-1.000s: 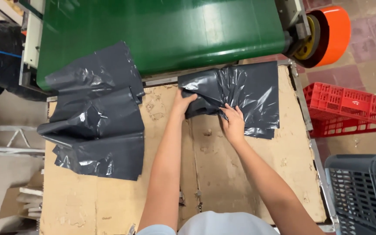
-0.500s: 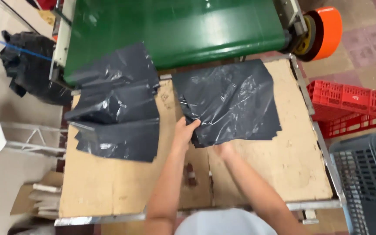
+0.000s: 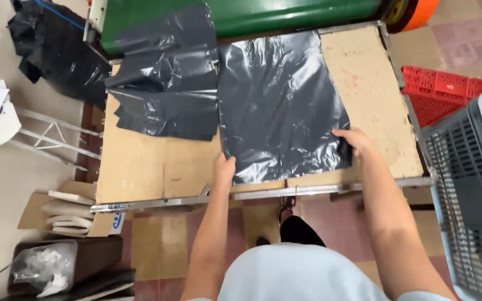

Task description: The person repeatedly folds black plastic sheets on a wooden table and places them into a grey plastic basket. The sheets are taken from a conveyor belt, folded by hand, and stacked in the basket.

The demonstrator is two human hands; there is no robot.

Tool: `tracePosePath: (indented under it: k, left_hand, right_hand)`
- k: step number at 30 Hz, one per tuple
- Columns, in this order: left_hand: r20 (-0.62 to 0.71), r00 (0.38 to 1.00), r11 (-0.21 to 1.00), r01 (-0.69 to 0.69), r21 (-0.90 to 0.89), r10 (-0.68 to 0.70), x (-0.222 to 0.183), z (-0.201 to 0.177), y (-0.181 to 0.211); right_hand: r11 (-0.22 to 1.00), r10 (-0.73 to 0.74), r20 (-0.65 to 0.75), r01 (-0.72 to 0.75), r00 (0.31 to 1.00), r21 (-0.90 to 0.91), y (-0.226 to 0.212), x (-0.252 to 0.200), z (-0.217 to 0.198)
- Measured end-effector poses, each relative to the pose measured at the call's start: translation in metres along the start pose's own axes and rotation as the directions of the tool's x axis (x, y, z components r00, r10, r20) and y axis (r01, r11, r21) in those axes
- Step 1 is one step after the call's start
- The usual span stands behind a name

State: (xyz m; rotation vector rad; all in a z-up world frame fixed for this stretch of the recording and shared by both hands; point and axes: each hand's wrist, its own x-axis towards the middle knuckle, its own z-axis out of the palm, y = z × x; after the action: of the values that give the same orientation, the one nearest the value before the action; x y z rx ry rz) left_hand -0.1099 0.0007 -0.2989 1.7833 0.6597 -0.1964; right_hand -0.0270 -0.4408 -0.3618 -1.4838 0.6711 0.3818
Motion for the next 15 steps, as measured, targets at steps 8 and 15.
tracePosePath:
  k: [8, 15]
  left_hand:
    - [-0.032, 0.961, 0.880, -0.239, 0.410, 0.276, -0.109, -0.019, 0.052]
    - [0.707, 0.607, 0.901, -0.424, -0.097, 0.362, -0.237, -0.099, 0.062]
  right_hand:
    - [0.967, -0.255, -0.272, 0.249, 0.928, -0.059, 0.026, -0.095, -0.006]
    - [0.808, -0.557, -0.214, 0.465, 0.802, -0.362, -0.016, -0.378, -0.066]
